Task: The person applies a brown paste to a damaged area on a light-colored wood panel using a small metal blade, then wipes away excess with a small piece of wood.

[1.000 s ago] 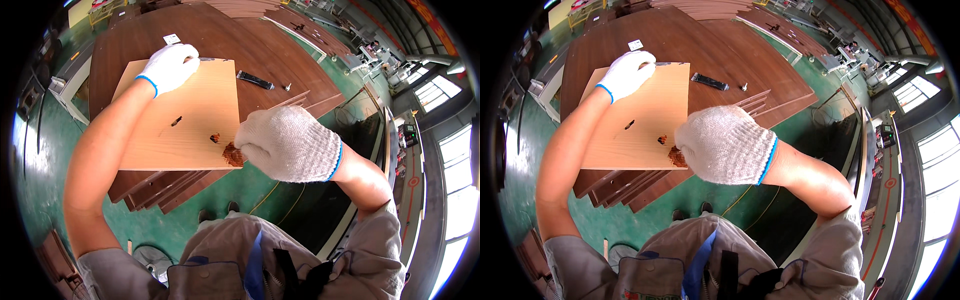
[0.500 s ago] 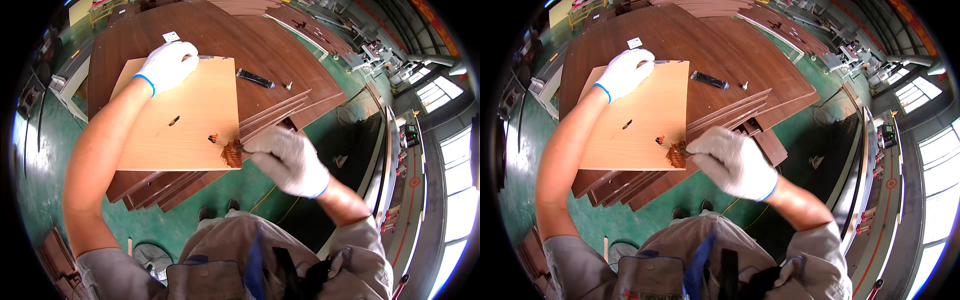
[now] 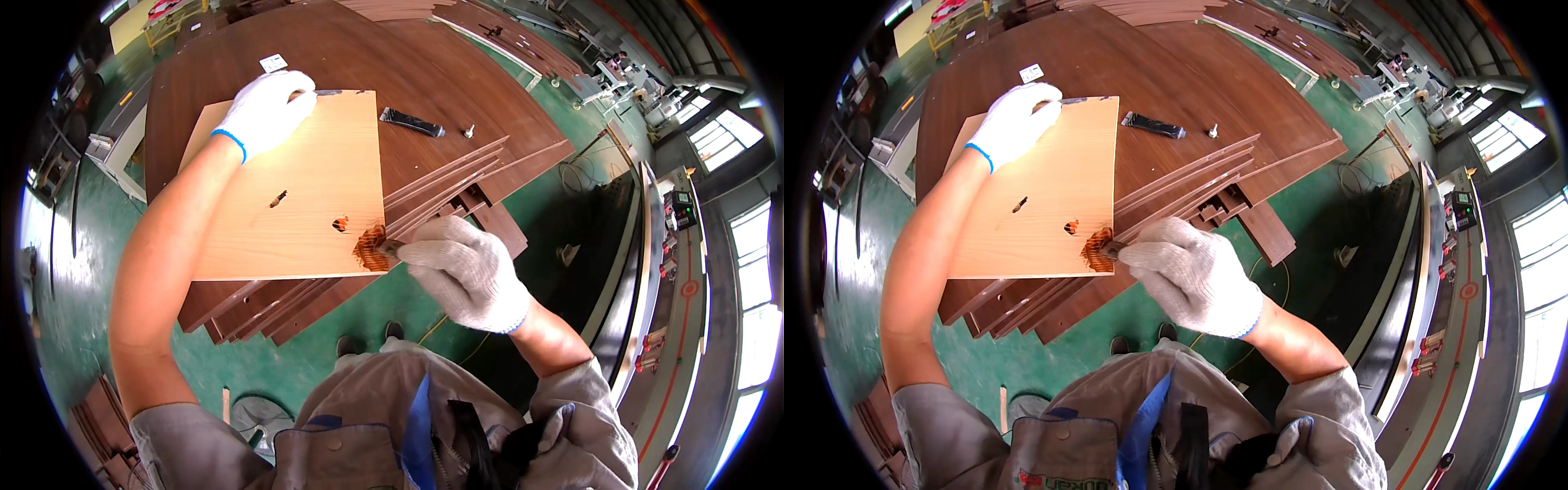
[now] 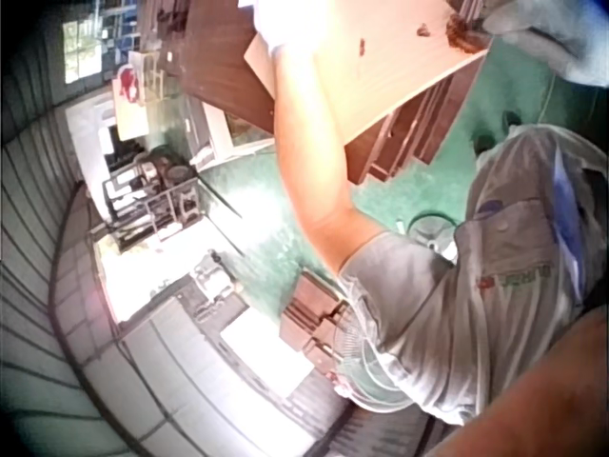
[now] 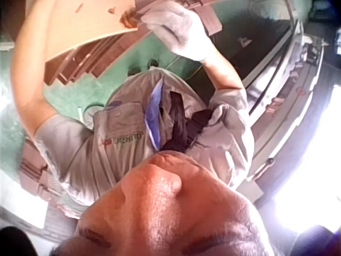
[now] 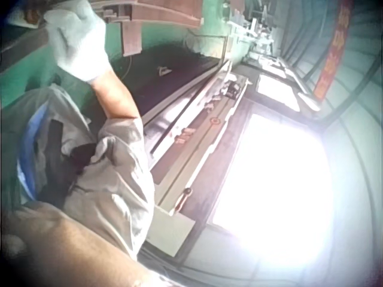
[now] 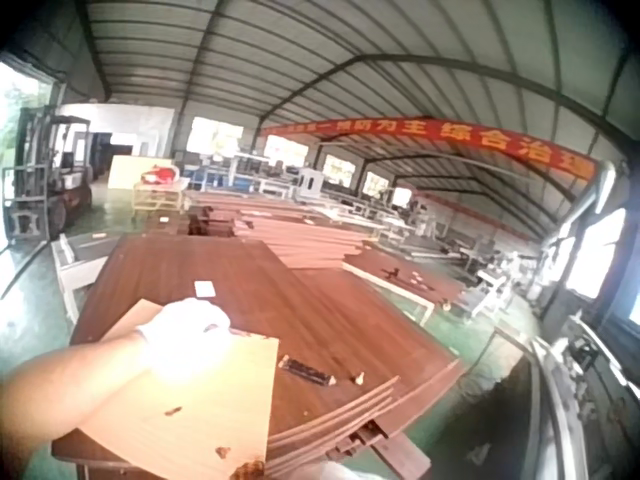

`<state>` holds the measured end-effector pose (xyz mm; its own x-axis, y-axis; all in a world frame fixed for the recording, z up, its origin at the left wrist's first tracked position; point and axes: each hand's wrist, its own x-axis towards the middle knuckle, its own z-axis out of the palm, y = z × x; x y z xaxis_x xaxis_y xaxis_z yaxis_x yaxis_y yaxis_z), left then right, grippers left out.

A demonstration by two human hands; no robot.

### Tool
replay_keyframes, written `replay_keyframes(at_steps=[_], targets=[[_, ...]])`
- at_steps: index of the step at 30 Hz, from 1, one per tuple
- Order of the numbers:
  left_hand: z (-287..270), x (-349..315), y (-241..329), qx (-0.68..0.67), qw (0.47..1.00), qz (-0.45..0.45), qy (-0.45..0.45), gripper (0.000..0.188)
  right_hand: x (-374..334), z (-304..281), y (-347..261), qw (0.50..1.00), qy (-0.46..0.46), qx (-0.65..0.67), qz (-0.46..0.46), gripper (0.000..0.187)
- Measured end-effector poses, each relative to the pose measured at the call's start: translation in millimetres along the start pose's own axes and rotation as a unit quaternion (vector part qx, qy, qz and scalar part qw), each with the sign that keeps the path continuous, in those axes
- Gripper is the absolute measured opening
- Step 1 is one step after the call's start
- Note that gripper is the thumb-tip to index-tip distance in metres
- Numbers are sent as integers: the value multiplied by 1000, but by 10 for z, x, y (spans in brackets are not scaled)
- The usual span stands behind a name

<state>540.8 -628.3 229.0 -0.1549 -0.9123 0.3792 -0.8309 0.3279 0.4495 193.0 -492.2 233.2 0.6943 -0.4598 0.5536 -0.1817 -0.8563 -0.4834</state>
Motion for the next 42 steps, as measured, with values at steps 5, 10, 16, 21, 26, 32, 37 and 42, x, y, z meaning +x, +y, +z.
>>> replay_keyframes(at_steps=[5, 10, 16, 21, 26, 32, 37, 42], targets=[[-4, 8, 13, 17, 998, 36, 39, 26, -91, -104, 85, 999, -7, -7, 38, 23], [49, 38, -10, 1, 1000, 3, 14, 26, 301, -311, 28, 997, -68, -10, 29, 17], [-12, 33, 5, 12, 1000, 0, 0, 26, 817, -303, -111, 968, -207, -139, 30, 15], [-18, 40, 13, 16, 1000, -2, -5, 26, 892, -260, -277, 945, -273, -177, 36, 16], [32, 43, -47, 14, 1000, 14, 11, 25, 927, -343, -332, 935, -310, -168, 44, 17], [11, 52, -54, 12, 1000, 9, 2, 25, 937, -411, -126, 955, -258, -146, 16, 17], [-30, 48, 63, -10, 999, -25, -17, 27, 941, -390, -223, 933, -293, -200, 60, 16], [39, 25, -93, 9, 1000, 16, 24, 28, 887, -458, -204, 949, -271, -159, 16, 16]])
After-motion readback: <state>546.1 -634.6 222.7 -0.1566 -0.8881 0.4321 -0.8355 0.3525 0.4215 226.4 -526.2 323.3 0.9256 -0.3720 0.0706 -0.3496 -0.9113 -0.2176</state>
